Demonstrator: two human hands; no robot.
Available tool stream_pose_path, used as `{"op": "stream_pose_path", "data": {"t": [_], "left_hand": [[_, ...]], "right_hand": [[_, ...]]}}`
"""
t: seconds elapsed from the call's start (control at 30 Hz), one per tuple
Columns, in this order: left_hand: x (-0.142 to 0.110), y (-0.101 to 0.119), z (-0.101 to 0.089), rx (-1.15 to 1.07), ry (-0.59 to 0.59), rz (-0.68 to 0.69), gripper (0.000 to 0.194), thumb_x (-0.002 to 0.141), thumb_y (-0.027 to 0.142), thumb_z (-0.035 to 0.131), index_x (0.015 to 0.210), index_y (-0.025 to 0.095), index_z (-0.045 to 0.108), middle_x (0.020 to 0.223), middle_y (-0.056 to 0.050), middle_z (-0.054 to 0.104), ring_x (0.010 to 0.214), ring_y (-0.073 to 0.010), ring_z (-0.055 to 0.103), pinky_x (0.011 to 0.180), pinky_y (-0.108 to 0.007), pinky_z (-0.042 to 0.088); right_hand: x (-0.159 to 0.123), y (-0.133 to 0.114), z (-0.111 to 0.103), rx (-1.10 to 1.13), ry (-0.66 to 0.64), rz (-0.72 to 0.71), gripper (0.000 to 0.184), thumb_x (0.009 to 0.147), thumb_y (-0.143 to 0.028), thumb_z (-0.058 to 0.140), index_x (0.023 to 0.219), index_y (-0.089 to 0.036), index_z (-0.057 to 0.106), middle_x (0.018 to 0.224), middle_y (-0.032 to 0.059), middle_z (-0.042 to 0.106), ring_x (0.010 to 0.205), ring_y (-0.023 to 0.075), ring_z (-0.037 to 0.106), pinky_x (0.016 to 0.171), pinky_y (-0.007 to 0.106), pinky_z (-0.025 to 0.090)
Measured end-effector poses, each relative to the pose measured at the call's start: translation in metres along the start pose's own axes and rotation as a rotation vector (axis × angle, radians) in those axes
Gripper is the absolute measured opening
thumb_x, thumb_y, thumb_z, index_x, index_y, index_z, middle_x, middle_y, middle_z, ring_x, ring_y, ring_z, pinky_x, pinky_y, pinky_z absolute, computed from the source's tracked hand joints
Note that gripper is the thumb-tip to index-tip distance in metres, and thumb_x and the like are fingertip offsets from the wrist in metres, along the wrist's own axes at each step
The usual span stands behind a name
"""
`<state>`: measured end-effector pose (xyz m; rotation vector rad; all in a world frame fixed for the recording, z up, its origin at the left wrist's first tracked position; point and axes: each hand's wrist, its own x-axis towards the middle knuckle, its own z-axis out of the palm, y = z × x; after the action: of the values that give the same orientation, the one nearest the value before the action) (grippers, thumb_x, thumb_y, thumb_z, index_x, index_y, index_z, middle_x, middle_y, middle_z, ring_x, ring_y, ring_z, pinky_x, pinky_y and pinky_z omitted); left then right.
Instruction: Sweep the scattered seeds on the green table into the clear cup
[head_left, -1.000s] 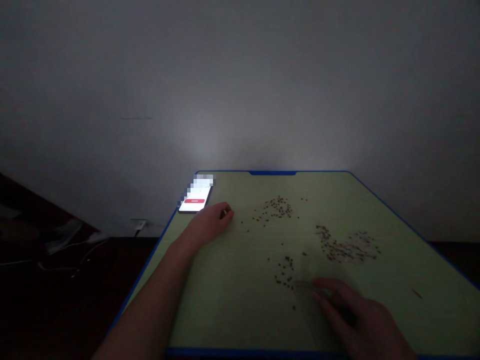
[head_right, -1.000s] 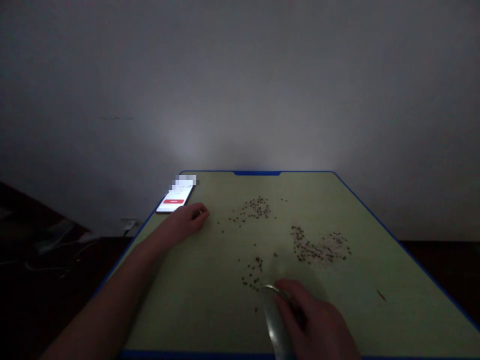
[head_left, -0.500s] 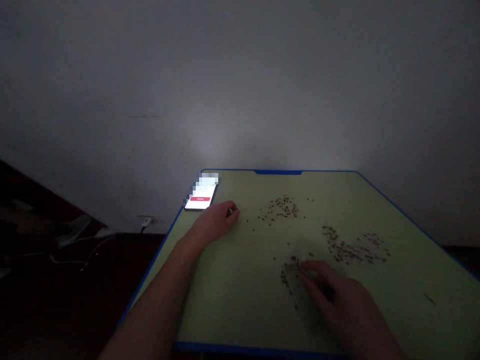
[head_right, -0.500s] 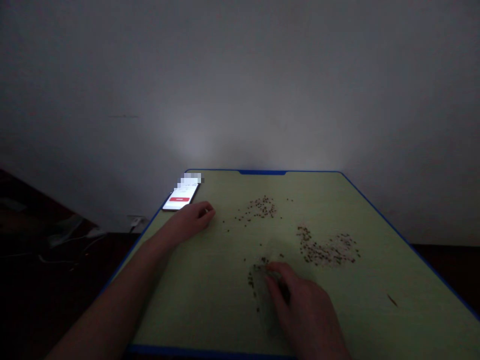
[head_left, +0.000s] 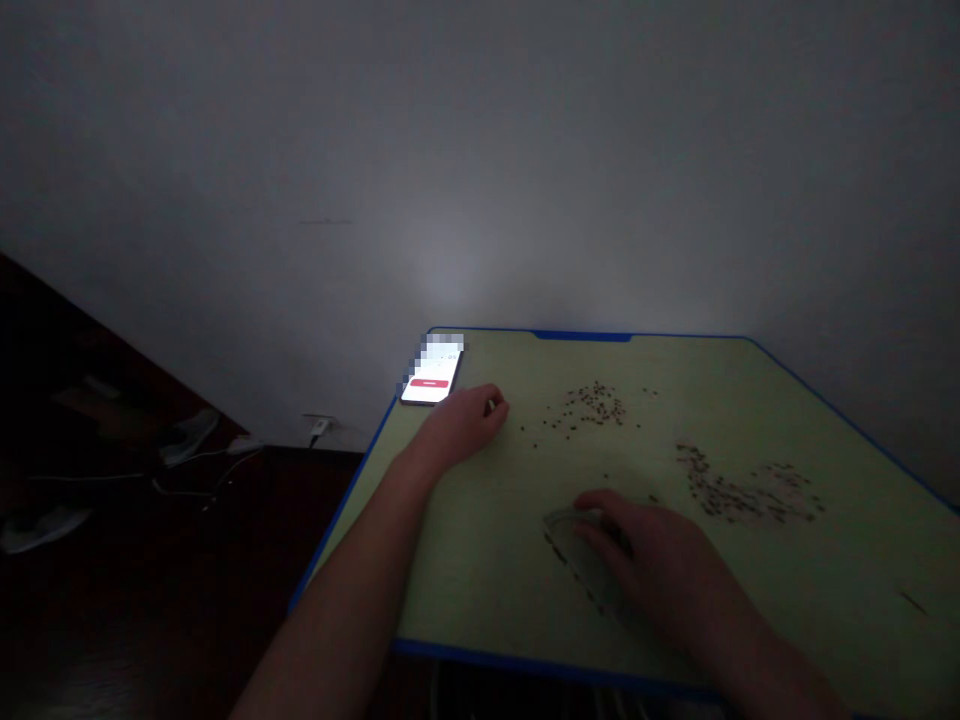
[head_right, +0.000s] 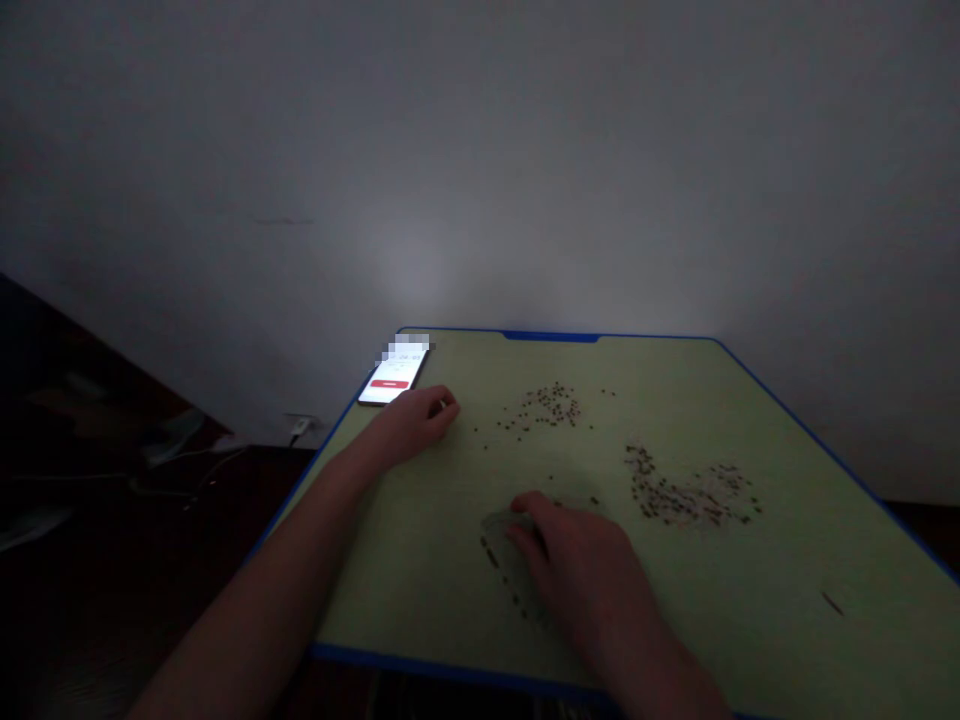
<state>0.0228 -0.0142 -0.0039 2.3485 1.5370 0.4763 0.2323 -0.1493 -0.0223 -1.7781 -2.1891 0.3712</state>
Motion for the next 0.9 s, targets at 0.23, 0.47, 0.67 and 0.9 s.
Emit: {"op": "stream_pose_path", "data": {"t": [0.23,0.47,0.67,0.9], "left_hand": [[-0.001,0.002,0.0,0.002,0.014,0.009,0.028,0.087,0.036,0.041,0.091,0.019,0.063,0.08,-0.005,0.068,0.064,-0.0146,0.057,0.057,-0.027,0.038],[-0.001,0.004,-0.002,-0.005,0.012,0.009,0.028,0.088,0.036,0.041,0.091,0.018,0.063,0.079,-0.005,0.068,0.065,-0.015,0.058,0.059,-0.028,0.04],[-0.001,0.003,-0.002,-0.013,0.013,0.01,0.028,0.087,0.035,0.042,0.092,0.018,0.063,0.08,-0.006,0.068,0.065,-0.0156,0.057,0.06,-0.028,0.04],[-0.001,0.001,-0.001,-0.014,0.02,0.015,0.028,0.087,0.036,0.042,0.09,0.018,0.063,0.079,-0.006,0.068,0.065,-0.0153,0.057,0.058,-0.028,0.039]], "right_hand": [[-0.001,-0.019,0.005,0.08,-0.084,-0.12,0.022,0.086,-0.026,0.051,0.1,-0.025,0.067,0.083,0.0028,0.075,0.072,0.0235,0.07,0.064,0.035,0.051],[-0.002,-0.032,0.006,0.203,-0.132,-0.256,0.022,0.084,-0.02,0.053,0.097,-0.027,0.07,0.087,0.0025,0.075,0.075,0.0202,0.069,0.068,0.031,0.051],[-0.004,-0.039,0.006,0.282,-0.243,-0.326,0.018,0.085,-0.018,0.055,0.091,-0.028,0.069,0.083,-0.0029,0.073,0.072,0.0158,0.067,0.068,0.027,0.048],[-0.007,-0.043,0.004,0.329,-0.332,-0.38,0.015,0.087,-0.021,0.055,0.088,-0.028,0.068,0.08,-0.006,0.072,0.069,0.0126,0.065,0.065,0.023,0.044]]}}
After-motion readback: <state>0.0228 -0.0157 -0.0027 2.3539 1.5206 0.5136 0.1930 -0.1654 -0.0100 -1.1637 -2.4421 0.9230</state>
